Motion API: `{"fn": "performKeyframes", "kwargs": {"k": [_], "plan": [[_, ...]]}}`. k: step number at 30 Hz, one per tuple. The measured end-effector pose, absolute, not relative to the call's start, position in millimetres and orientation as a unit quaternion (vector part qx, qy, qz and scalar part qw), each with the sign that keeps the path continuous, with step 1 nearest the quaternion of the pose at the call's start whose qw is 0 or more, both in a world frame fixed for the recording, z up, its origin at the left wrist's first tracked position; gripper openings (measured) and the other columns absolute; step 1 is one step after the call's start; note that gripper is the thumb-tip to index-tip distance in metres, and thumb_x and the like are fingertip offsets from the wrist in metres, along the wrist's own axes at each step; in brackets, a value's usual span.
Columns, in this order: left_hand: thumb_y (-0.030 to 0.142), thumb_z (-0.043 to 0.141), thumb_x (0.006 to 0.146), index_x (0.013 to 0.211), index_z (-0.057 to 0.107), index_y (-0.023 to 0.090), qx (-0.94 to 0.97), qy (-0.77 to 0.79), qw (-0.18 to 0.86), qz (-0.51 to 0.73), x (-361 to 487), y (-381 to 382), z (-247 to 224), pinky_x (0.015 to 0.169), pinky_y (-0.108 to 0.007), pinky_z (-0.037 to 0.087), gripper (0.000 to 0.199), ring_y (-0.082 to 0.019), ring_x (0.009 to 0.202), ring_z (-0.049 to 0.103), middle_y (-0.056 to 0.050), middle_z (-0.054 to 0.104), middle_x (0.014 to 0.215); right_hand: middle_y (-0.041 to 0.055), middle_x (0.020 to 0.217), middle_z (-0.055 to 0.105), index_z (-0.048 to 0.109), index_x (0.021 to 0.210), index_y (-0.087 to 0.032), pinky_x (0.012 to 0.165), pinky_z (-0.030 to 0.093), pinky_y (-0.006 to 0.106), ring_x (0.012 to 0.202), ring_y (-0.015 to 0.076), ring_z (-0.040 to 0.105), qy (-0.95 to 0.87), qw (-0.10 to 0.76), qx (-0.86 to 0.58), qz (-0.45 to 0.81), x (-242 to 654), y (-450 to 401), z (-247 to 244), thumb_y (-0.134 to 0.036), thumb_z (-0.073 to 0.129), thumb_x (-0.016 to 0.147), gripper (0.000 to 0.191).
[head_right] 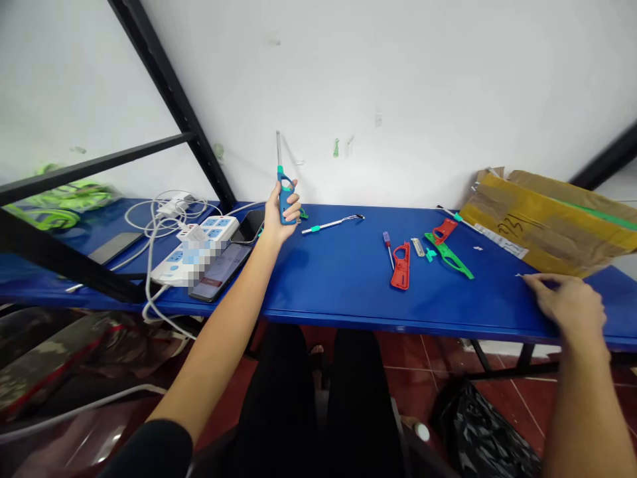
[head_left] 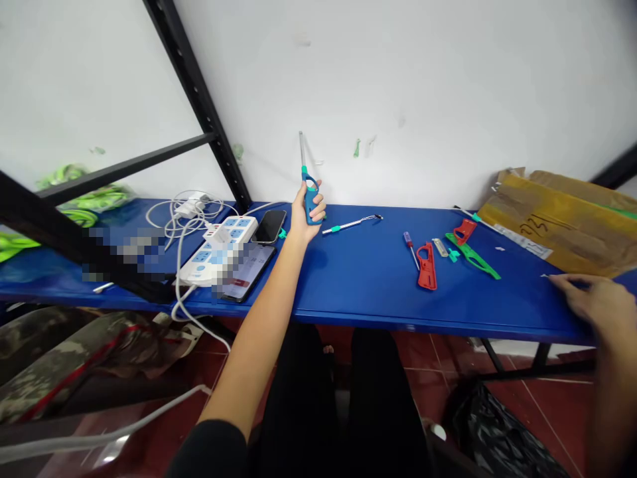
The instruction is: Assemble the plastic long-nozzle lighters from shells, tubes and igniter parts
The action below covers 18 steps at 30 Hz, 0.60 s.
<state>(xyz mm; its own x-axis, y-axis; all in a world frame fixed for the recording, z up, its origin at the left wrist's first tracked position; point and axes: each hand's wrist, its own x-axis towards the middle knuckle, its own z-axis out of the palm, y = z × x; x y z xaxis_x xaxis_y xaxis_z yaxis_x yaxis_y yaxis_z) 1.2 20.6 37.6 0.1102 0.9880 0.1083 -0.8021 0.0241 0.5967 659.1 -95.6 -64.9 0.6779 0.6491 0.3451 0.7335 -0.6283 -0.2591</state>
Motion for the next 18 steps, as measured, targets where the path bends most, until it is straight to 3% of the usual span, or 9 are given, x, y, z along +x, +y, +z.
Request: {"fn": "performKeyframes", "kwargs": {"k": [3,7,11,13,18], "plan": [[0.049,0.057,0.114,0.117,0.069,0.021,0.264,0.165,0.707,0.635,3,22,37,0.033,-0.021,0.017,0.031,-0.003,0.038,0.025,0.006,0.044,0.063,0.0255,0.106,0.080,0.091,0.103,-0.023,0.067,0.042,0.051,0.071,0.0344,0.058,-0.322,0.217,-0.920,-0.047,635,-100,-57,-0.038,0.079,0.083,0.028],[0.048,0.050,0.116,0.111,0.069,0.020,0.257,0.146,0.718,0.630,6,24,37,0.033,-0.020,0.019,0.034,-0.003,0.038,0.027,0.006,0.045,0.063,0.0242,0.098,0.080,0.089,0.109,-0.019,0.070,0.042,0.050,0.061,0.0269,0.040,-0.298,0.294,-0.902,-0.105,620,-107,-51,-0.027,0.076,0.085,0.028],[0.048,0.045,0.118,0.113,0.069,0.021,0.251,0.151,0.725,0.623,9,22,38,0.032,-0.020,0.019,0.037,-0.004,0.037,0.028,0.005,0.045,0.062,0.0228,0.100,0.080,0.087,0.115,-0.011,0.080,0.045,0.046,0.065,0.0268,0.046,-0.318,0.289,-0.898,-0.092,609,-115,-39,-0.023,0.075,0.090,0.030],[0.049,0.046,0.117,0.117,0.070,0.022,0.248,0.151,0.727,0.622,9,21,39,0.031,-0.020,0.020,0.036,-0.005,0.037,0.028,0.006,0.045,0.061,0.0210,0.103,0.080,0.087,0.121,-0.011,0.083,0.045,0.044,0.070,0.0275,0.051,-0.326,0.270,-0.904,-0.059,600,-118,-31,-0.024,0.075,0.093,0.033],[0.052,0.055,0.114,0.117,0.071,0.023,0.248,0.161,0.723,0.624,7,19,42,0.032,-0.020,0.019,0.033,-0.004,0.036,0.028,0.006,0.045,0.062,0.0186,0.115,0.080,0.088,0.125,-0.024,0.078,0.042,0.043,0.077,0.0288,0.054,-0.314,0.199,-0.928,-0.019,584,-116,-21,-0.043,0.085,0.091,0.039]]}}
